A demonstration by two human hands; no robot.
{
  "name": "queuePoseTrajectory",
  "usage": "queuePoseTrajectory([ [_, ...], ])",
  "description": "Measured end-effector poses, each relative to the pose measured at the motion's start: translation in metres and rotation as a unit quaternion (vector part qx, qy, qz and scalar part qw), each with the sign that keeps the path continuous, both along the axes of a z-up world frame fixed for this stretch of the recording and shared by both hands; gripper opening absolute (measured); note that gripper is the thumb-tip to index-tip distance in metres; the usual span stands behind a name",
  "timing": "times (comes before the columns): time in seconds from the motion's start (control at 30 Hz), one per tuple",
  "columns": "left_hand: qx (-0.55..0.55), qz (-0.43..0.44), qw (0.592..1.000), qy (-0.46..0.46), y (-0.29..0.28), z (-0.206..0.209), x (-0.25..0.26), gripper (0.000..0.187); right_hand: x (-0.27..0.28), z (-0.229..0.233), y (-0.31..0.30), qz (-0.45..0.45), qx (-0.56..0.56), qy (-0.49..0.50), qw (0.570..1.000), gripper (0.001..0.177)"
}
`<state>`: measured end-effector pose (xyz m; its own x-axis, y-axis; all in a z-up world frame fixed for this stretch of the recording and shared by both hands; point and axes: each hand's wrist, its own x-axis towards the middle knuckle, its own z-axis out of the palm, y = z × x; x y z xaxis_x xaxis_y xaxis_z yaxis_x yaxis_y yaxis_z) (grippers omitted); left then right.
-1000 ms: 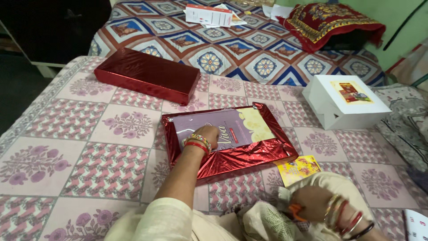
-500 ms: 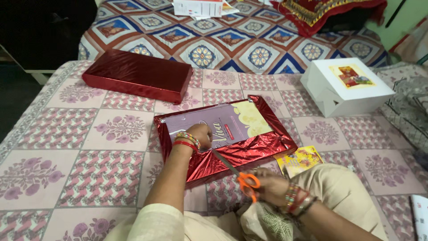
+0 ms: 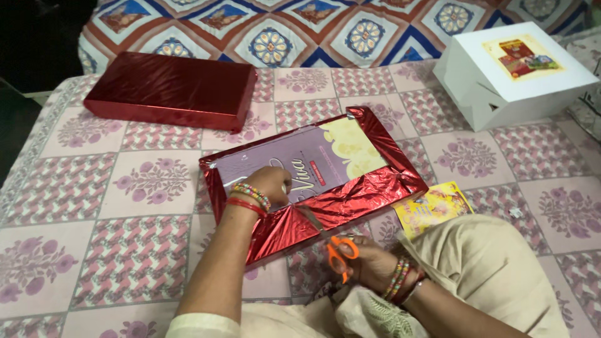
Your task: The person wraps a rectangular box with red wrapping paper. They fold the paper around the box, apply clear tape to secure the edges, and use orange-handled scissors to trim excess paper. The wrapped box is placed on the bed.
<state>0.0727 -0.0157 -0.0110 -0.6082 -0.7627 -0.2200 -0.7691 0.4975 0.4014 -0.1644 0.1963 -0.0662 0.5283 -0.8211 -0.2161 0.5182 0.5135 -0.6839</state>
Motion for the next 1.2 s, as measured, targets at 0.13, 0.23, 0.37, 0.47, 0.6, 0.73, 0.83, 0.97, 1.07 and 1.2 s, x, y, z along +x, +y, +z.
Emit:
queuePoseTrajectory([
  [0.13,0.031,0.009,0.999,-0.012,0.003,0.014,-0.005,0.032,0.010,-0.004,-0.004,0.012,0.018,-0.005,1.000,0.040],
  [0.23,0.044,0.019,0.998,-0.034,0.007,0.020,-0.004,0.035,0.019,-0.010,-0.004,-0.009,0.059,-0.023,0.998,0.037],
  [0.37,0.086,0.015,0.996,-0.017,0.000,0.024,-0.003,0.032,0.022,-0.013,-0.003,-0.027,0.051,-0.045,0.997,0.038],
  [0.47,0.120,0.024,0.992,-0.026,-0.009,0.019,0.001,0.031,0.021,-0.014,-0.003,-0.006,-0.005,-0.120,0.993,0.028],
  [0.6,0.110,0.000,0.994,-0.020,-0.012,0.012,0.003,0.032,0.023,-0.016,-0.003,-0.002,0.011,-0.061,0.998,0.040],
  [0.73,0.126,0.018,0.991,-0.037,-0.011,0.018,0.003,0.033,0.031,-0.016,-0.007,0.005,0.025,-0.069,0.997,0.039],
  [0.83,0.100,0.037,0.993,-0.058,-0.007,0.019,0.001,0.038,0.036,-0.019,-0.007,-0.013,0.041,-0.049,0.998,0.040],
  [0.97,0.091,0.031,0.994,-0.051,-0.003,0.024,0.001,0.036,0.041,-0.019,-0.012,-0.033,0.002,-0.062,0.998,0.039],
  [1.07,0.106,0.044,0.993,-0.041,0.000,0.026,-0.001,0.036,0.043,-0.017,-0.018,-0.029,0.028,-0.059,0.997,0.044],
  [1.2,0.129,0.066,0.989,-0.033,0.004,0.031,0.002,0.034,0.048,-0.017,-0.026,-0.030,0.044,-0.047,0.997,0.043],
])
